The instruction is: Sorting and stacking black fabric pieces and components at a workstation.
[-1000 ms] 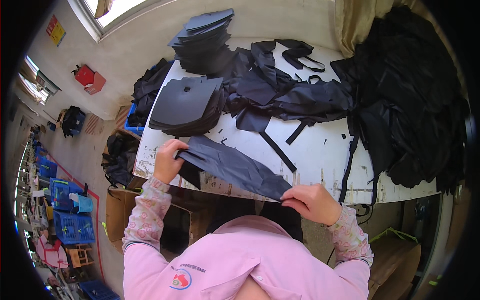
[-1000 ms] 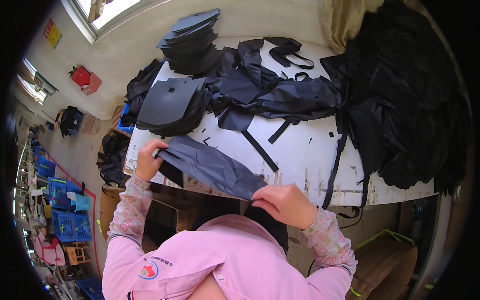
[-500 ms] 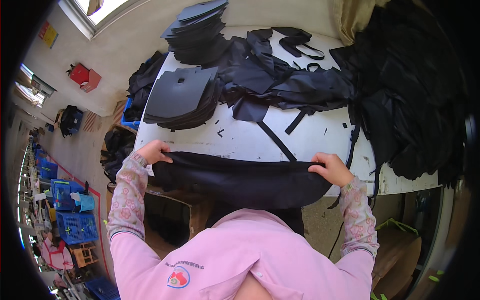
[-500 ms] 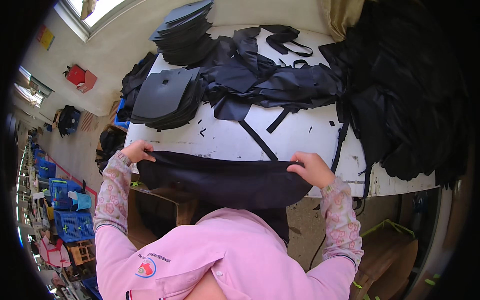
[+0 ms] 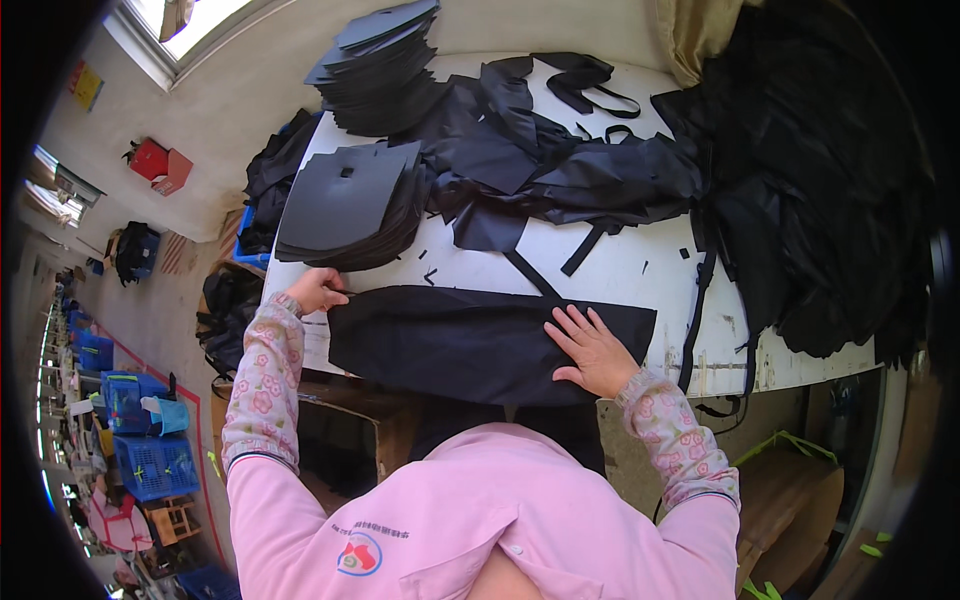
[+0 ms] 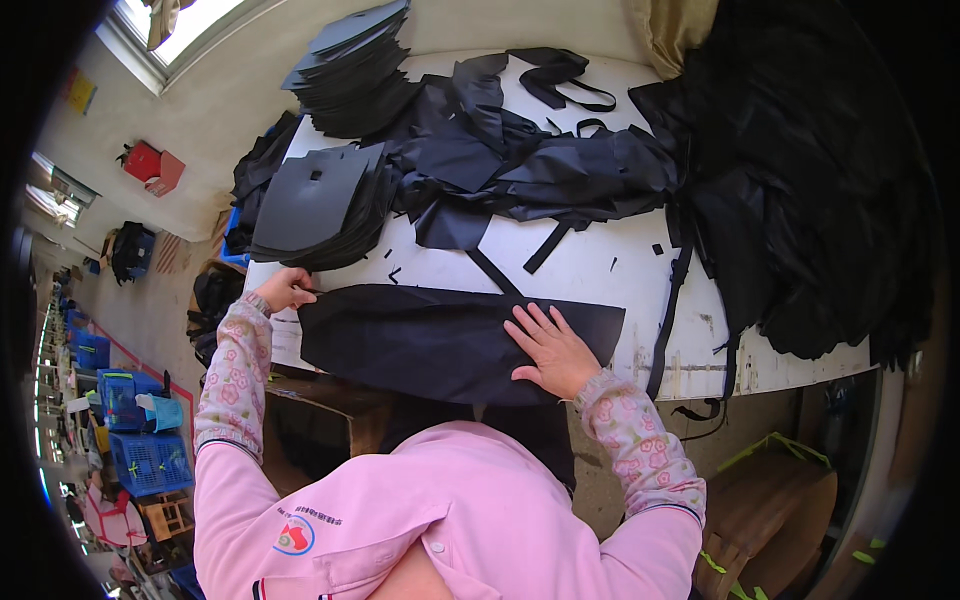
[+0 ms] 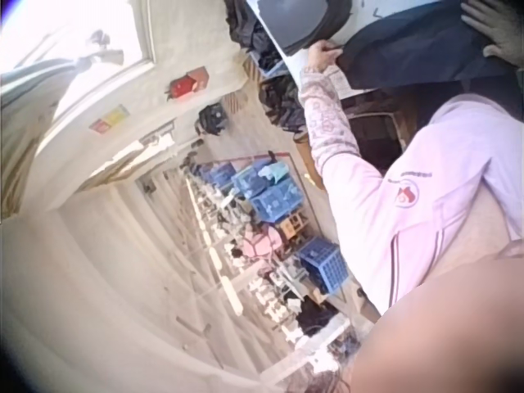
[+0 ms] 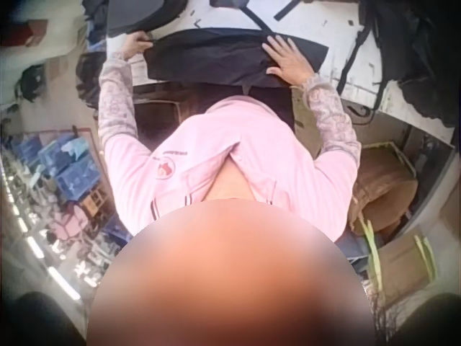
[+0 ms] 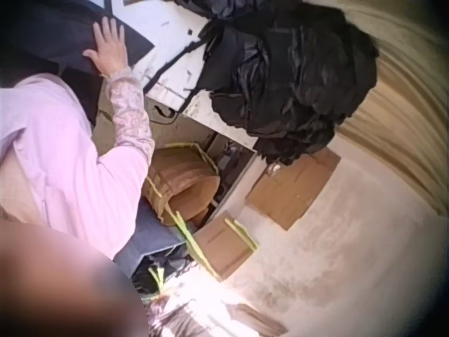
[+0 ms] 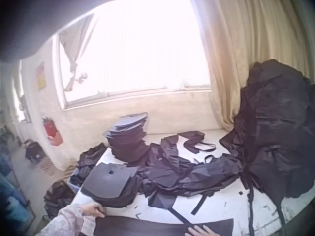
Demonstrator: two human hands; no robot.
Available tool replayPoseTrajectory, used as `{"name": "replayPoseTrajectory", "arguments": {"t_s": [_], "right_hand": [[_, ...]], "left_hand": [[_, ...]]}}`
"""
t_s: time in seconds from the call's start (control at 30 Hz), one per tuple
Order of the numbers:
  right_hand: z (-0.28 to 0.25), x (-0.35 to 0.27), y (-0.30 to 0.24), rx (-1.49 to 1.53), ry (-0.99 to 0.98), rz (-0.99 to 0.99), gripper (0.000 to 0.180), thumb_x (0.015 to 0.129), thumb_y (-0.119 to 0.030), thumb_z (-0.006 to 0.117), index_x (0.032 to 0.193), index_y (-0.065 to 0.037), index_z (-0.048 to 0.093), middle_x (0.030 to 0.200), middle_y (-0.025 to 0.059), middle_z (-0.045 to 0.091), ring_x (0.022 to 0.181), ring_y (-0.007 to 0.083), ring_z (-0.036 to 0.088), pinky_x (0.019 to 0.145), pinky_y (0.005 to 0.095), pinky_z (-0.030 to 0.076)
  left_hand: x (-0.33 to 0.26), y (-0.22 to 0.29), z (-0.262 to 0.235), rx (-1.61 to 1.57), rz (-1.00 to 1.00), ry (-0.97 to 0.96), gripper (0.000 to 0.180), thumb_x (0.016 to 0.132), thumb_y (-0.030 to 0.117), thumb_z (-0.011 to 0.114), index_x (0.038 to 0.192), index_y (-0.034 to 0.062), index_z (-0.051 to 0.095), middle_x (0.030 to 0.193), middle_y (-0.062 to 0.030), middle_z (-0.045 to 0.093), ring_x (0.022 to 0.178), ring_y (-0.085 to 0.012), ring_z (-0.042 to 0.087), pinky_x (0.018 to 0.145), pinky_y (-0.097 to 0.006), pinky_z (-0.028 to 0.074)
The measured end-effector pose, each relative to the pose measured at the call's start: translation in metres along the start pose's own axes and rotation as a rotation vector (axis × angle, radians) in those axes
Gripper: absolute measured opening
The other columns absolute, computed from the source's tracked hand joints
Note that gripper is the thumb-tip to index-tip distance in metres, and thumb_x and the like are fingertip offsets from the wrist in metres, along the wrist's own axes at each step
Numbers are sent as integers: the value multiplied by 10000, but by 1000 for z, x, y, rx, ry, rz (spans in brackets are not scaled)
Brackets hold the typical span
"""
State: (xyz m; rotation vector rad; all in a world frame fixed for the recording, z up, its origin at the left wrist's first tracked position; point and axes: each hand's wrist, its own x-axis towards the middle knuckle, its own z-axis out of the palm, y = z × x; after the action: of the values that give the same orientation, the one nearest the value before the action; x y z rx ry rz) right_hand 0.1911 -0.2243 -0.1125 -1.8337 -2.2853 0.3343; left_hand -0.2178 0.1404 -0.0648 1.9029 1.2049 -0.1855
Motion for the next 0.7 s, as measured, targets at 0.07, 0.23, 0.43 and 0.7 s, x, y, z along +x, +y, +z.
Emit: {"name": "replayPoseTrajectory", "arguments": {"t_s": [0.07, 0.23, 0.43, 0.7], "right_hand": [[-4, -1, -1, 7, -43, 10, 804, 903, -561, 569, 1536, -131, 323, 1619, 107, 246, 1501, 311, 200, 1220, 487, 170], [-16, 6, 0, 67, -120, 9, 835, 868, -480, 665, 1537, -121, 316, 1602, 131, 277, 1500, 329, 200, 1213, 500, 173], [-82, 86, -52, 588, 329, -99, 715, 882, -204, 734, 1489, -78, 378, 1451, 123, 495, 1158, 281, 605, 953, 405, 499], [-50, 145, -79, 1434, 249, 104, 167, 937, -88, 663, 1083, -6, 653, 882, 39, 682, 732, 86, 642, 655, 215, 533]], "left_hand": [[-15, -7, -19, -106, -68, -21, 199, 844, 189, 786, 857, 27, 671, 753, -45, 652, 640, -120, 627, 566, -271, 505], [-45, 5, -45, -198, -110, -27, 196, 897, 213, 740, 827, 46, 665, 666, -3, 627, 527, -79, 551, 505, -234, 460], [-80, 134, 7, -212, 228, 25, 218, 894, 225, 740, 772, 62, 661, 615, 26, 583, 508, -35, 508, 450, -193, 389], [-28, 141, 13, 640, 719, 1057, 542, 784, 305, 821, 1220, 68, 602, 1148, -134, 661, 1047, -294, 641, 919, -389, 496]]}}
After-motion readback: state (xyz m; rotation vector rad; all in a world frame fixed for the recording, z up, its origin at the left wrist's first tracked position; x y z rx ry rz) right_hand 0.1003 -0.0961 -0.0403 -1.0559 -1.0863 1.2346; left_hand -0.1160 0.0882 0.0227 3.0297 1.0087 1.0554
